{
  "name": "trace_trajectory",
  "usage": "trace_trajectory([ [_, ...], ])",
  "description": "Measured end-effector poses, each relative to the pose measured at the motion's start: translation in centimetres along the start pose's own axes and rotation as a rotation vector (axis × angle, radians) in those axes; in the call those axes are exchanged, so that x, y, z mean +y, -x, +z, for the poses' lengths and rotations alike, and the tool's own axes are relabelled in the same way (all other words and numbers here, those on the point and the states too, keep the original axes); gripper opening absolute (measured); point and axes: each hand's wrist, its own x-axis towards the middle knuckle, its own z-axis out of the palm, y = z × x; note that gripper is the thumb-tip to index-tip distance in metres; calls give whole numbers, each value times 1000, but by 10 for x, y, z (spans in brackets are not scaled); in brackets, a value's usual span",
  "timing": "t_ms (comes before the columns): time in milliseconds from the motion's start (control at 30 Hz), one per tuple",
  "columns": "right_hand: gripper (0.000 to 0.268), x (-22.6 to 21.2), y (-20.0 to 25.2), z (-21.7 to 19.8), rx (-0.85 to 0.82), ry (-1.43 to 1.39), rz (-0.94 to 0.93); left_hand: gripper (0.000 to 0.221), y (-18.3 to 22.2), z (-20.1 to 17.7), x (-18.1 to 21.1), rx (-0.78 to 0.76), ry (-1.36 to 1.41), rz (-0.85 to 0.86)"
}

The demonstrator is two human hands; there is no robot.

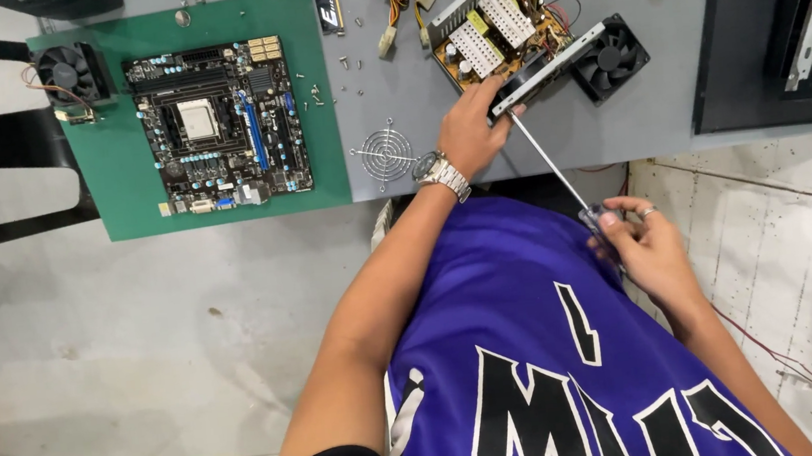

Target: Disassembling and cleaning computer components including a power supply unit and cooling fans using a screwdriver and brush.

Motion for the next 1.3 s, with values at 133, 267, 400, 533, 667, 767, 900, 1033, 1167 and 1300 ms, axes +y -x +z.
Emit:
trace_trajectory([
  [133,41,9,-13,2,-58,-122,44,46,-3,-3,3,-10,24,-2],
  [267,59,38,-34,-8,-139,-80,49,49,-4,-5,-2,-26,32,-23],
  [400,34,35,-44,-10,-201,-116,62,48,-8,-11,-3,-40,39,-23],
  [533,40,18,-37,-12,-224,-68,157,51,-7,-8,-15,-88,66,-55],
  [667,37,16,-35,-18,-318,-77,96,47,-4,-22,-27,-34,112,-44],
  [767,30,51,-58,-27,-286,15,45,46,-1,-35,-33,-6,57,-31],
  [900,33,66,-80,-27,-206,65,81,62,3,-57,-14,-37,37,-97],
  [1033,35,120,-112,-34,-116,53,136,78,9,-132,99,-251,454,-150],
  [1167,37,113,-107,-37,-87,34,162,66,22,-157,127,-627,406,-127],
  [1300,36,92,-99,-38,-70,63,154,45,52,-119,14,-949,-237,-38],
])
